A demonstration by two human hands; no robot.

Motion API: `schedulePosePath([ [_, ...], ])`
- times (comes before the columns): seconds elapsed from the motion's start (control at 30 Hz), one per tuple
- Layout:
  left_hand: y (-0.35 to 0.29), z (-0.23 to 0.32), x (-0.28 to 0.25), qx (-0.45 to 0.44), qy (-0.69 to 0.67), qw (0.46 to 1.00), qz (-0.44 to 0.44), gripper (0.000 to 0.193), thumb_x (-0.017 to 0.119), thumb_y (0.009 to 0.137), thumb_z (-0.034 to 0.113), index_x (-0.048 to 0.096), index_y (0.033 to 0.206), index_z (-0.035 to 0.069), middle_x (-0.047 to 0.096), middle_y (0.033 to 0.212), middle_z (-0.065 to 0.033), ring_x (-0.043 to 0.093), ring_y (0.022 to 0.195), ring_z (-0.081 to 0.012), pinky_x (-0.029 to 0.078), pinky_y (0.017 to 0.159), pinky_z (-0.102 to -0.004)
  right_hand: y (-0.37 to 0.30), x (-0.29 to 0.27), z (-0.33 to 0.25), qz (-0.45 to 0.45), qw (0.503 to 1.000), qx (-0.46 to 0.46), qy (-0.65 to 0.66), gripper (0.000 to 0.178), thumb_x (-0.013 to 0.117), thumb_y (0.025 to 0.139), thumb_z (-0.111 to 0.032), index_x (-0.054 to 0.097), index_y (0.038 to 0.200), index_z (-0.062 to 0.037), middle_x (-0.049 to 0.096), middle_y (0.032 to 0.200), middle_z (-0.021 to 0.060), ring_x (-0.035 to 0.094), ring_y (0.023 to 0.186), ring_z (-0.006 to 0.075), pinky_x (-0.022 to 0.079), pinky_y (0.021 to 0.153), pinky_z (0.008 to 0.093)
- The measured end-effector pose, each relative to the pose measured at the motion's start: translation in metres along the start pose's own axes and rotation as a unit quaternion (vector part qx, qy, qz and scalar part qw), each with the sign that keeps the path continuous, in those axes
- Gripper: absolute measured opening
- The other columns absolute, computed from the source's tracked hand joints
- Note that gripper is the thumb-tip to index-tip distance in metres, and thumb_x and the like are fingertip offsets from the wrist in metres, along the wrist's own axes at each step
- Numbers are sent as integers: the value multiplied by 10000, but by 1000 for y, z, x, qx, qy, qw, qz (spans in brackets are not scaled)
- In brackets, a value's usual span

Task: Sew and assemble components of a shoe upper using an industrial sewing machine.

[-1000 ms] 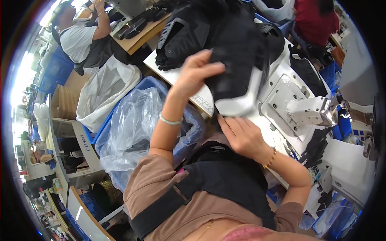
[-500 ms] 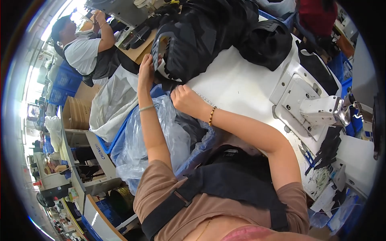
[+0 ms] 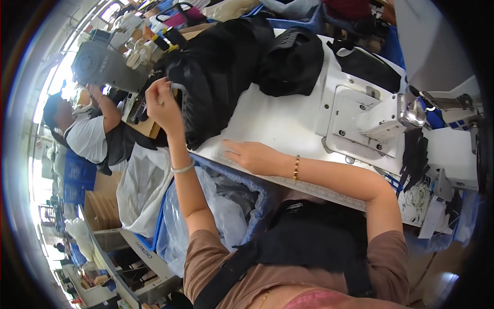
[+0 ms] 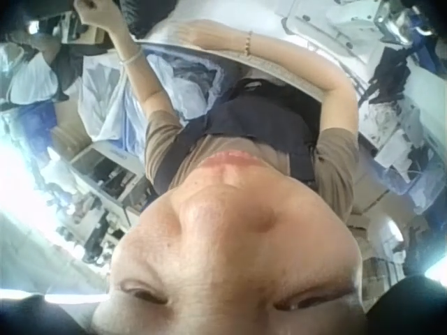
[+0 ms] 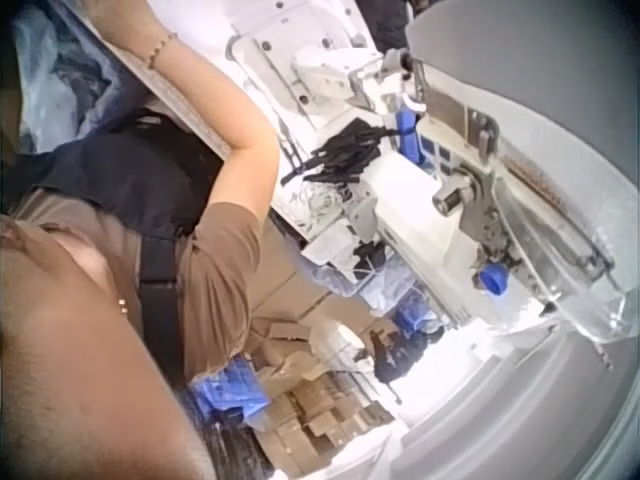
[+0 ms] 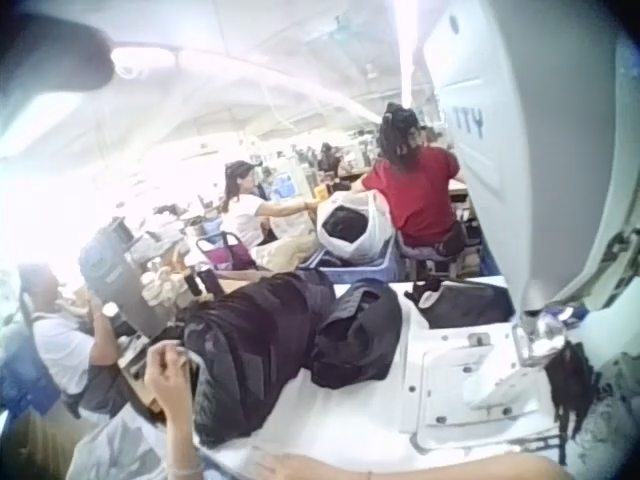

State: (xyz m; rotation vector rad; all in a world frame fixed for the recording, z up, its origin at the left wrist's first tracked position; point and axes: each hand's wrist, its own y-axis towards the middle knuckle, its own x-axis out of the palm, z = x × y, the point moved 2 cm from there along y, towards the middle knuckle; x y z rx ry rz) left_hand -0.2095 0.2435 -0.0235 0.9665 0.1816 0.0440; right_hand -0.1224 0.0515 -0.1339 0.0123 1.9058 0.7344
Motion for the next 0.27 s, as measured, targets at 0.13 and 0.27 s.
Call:
schedulePosePath([
  [0.13,-34,112,76,295,15,914,-279,222,688,759,163,645,940,42,610,1004,-85,573,968,-253,433,853,-349,-27,-32,-6,-49,998,24,-25,334,488,792,-63,528,1114,14,461,1262,223,617,780,306,517,717,359],
  [0.27,-57,105,147,334,169,768,-520,412,695,747,222,601,1136,124,515,1213,-123,455,1187,-257,291,1055,-359,-71,-50,0,-77,993,86,1,393,518,790,-57,517,1179,3,408,1332,215,602,997,341,496,857,394],
])
